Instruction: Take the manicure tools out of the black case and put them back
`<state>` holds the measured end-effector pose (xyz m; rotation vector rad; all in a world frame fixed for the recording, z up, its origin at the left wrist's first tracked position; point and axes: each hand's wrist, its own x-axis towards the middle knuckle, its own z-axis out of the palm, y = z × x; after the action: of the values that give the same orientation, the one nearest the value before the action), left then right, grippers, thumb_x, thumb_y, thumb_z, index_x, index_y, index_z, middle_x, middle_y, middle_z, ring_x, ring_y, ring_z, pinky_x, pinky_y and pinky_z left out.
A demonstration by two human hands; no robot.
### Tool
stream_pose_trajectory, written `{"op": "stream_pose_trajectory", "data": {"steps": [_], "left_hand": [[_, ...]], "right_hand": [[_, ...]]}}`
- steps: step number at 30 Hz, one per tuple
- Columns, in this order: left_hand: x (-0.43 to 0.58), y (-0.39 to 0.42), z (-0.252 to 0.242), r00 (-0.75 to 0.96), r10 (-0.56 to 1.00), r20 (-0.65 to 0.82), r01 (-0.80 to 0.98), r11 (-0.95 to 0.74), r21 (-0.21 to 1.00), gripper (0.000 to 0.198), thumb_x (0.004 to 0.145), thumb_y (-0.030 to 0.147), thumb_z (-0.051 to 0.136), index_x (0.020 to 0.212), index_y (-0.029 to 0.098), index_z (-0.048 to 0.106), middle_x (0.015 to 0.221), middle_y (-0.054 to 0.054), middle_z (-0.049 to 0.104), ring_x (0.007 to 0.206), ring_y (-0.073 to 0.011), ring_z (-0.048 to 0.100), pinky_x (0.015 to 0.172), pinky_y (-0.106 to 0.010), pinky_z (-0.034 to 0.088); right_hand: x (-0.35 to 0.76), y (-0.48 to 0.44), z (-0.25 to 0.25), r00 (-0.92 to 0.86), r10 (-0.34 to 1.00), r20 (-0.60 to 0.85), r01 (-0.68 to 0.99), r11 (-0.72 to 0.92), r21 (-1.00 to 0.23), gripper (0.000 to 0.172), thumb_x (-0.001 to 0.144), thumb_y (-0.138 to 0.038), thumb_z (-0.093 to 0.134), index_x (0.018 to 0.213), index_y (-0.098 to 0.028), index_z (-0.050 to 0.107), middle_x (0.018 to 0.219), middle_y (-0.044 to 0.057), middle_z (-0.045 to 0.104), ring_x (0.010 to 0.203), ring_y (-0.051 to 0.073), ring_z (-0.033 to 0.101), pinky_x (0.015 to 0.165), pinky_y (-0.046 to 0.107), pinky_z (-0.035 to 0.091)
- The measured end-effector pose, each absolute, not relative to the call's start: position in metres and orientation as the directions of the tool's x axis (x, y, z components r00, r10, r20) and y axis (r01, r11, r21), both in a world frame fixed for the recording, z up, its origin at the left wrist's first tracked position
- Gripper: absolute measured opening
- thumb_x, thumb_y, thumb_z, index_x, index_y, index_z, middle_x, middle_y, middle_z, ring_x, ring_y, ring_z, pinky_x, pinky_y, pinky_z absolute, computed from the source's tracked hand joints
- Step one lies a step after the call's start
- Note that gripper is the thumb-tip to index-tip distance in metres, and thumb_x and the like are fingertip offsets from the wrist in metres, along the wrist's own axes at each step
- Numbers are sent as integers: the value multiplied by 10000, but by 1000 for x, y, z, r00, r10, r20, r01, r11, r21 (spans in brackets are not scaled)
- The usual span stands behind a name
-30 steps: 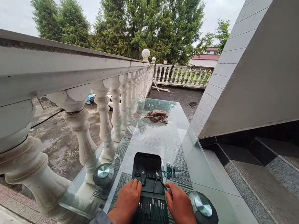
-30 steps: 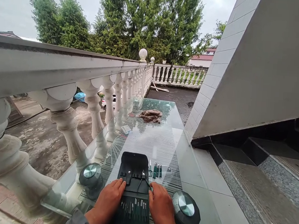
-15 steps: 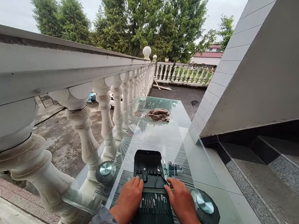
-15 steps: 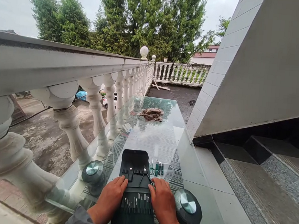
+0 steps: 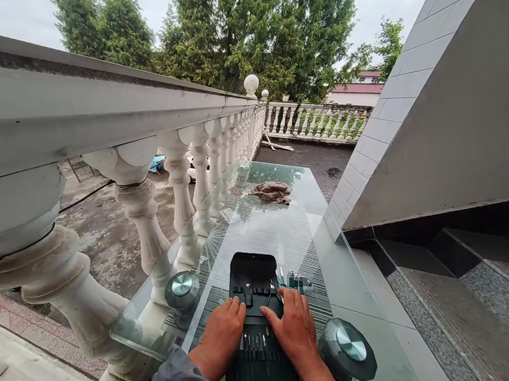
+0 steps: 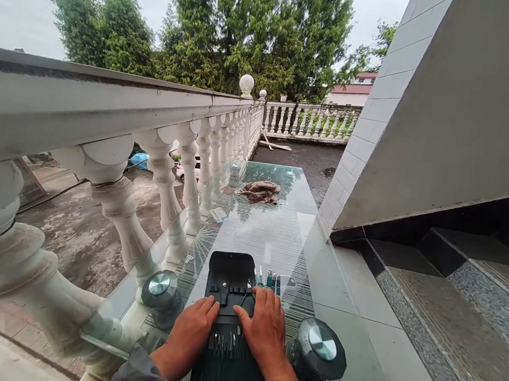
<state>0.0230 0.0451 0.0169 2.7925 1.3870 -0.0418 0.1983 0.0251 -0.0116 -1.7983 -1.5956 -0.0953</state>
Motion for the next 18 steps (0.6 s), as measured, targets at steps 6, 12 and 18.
{"op": "stream_pose_trajectory", "data": {"steps": [6, 12, 18], "left_hand": [[21, 46, 14, 620, 784, -36, 785, -620, 8, 347, 886, 76, 452, 1230, 81, 500, 1263, -180, 512, 1172, -239, 491, 965, -368, 422], [21, 47, 10, 619, 785, -26, 786, -619, 3, 355, 880, 70, 458, 1231, 101, 501, 1252, -171, 522, 1170, -237, 494, 970, -378, 415], [23, 45, 13, 611, 791, -25, 791, -612, -4, 336, 890, 79, 455, 1222, 89, 510, 1247, -175, 528, 1169, -241, 495, 953, -366, 431]], "right_hand": [[267, 40, -11, 544, 749, 378, 711, -173, -681, 419, 795, -485, 468, 1043, -156, 546, 990, 113, 575, 833, 219, 544, 753, 352, 436], [288, 52, -33, 326, 835, 443, 872, -85, -482, 397, 839, -258, 338, 1168, -162, 537, 1125, 116, 576, 1072, 232, 490, 925, 400, 362], [266, 60, -28, 183, 873, 453, 952, -42, -304, 424, 894, -280, 324, 1262, -151, 488, 1267, 97, 515, 1176, 232, 395, 977, 388, 322]]}}
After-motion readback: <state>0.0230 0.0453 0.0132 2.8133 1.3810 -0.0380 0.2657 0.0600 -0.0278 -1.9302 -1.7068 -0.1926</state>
